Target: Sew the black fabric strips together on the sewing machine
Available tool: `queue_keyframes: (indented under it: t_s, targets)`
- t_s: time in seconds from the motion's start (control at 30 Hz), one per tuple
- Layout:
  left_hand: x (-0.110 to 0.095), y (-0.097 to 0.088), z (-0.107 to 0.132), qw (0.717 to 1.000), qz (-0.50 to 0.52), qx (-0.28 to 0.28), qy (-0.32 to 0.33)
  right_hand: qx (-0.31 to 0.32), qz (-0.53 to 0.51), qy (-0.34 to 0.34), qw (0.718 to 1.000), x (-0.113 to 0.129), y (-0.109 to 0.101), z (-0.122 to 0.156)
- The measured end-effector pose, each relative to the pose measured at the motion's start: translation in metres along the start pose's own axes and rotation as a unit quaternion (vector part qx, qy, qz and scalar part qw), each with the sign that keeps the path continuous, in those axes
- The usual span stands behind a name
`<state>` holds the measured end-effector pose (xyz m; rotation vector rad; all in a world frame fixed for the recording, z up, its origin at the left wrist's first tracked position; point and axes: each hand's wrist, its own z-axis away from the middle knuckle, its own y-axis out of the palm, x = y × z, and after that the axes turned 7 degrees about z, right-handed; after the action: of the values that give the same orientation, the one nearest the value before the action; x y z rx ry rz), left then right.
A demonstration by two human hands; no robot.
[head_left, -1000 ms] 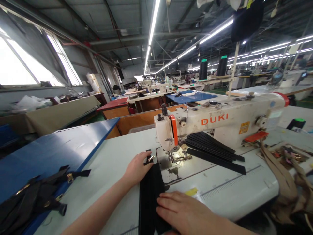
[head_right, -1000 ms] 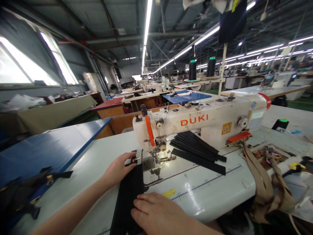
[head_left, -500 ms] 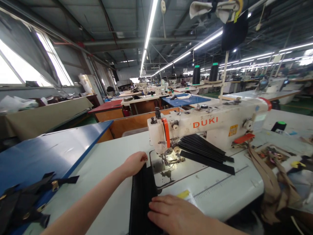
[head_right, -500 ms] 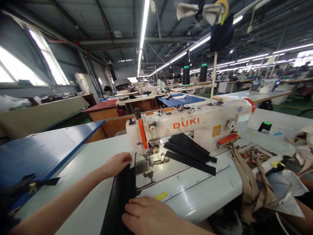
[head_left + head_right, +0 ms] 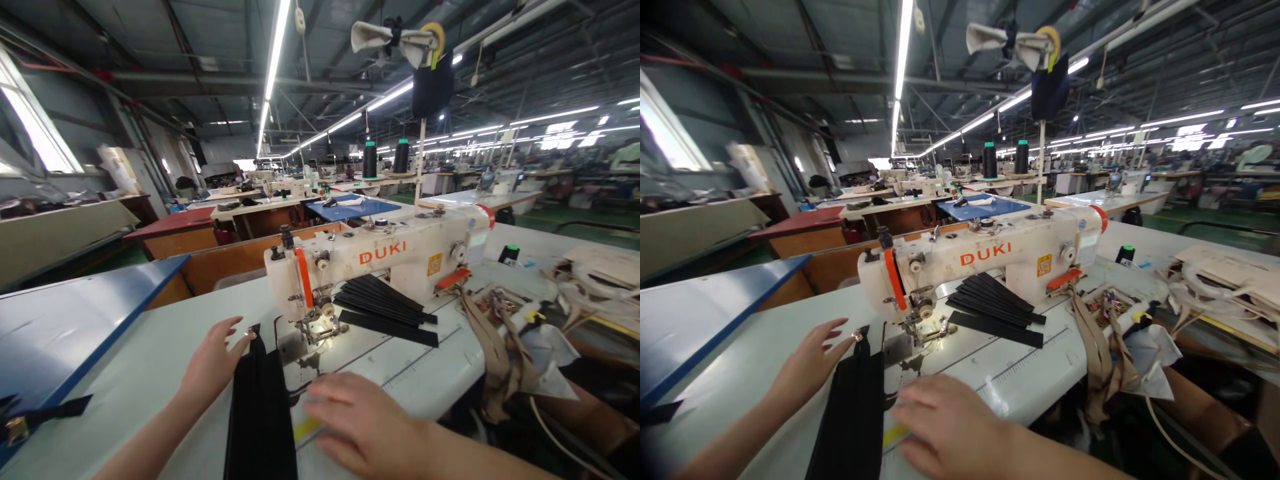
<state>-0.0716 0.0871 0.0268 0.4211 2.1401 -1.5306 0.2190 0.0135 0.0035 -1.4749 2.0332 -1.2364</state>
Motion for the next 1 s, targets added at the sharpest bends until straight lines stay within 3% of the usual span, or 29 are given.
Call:
queue_keyframes:
  t_s: [0.1, 0.13, 0.2, 0.27, 0.37, 0.57, 0.67, 0.8, 0.87, 0.93, 1.0]
  targets:
    - [0.009, -0.006, 0.036, 0.999, 0.008, -0.003, 0.036, -0.049, 0.101, 0.163, 0.98, -0.031, -0.043, 0.036]
    - [0.013, -0.006, 0.048, 0.997, 0.01, -0.01, 0.07, -0.038, 0.165, 0.208, 0.963, -0.043, -0.056, 0.049]
    - [0.02, -0.004, 0.069, 0.991, 0.015, -0.029, 0.129, 0.062, 0.293, 0.274, 0.914, -0.064, -0.077, 0.073]
    - [0.019, 0.001, 0.084, 0.982, 0.009, -0.045, 0.181, 0.111, 0.326, 0.288, 0.894, -0.078, -0.089, 0.086]
    - [-0.002, 0.004, 0.095, 0.961, -0.003, -0.069, 0.269, 0.151, 0.34, 0.272, 0.887, -0.082, -0.094, 0.088]
    - [-0.051, -0.006, 0.114, 0.913, -0.012, -0.076, 0.4, 0.165, 0.356, 0.228, 0.891, -0.078, -0.097, 0.08]
    - [-0.055, -0.014, 0.126, 0.904, -0.021, -0.062, 0.423, 0.127, 0.35, 0.207, 0.905, -0.082, -0.101, 0.087]
    - [-0.063, -0.024, 0.139, 0.9, -0.015, -0.054, 0.433, 0.028, 0.335, 0.184, 0.924, -0.072, -0.113, 0.089]
    - [-0.074, -0.029, 0.145, 0.901, -0.008, -0.047, 0.431, -0.049, 0.309, 0.159, 0.936, -0.052, -0.124, 0.082]
    - [-0.087, -0.033, 0.152, 0.904, 0.0, -0.044, 0.426, -0.164, 0.24, 0.102, 0.951, -0.023, -0.138, 0.069]
    - [-0.098, -0.037, 0.161, 0.902, 0.005, -0.036, 0.43, -0.206, 0.195, 0.055, 0.957, 0.01, -0.153, 0.052]
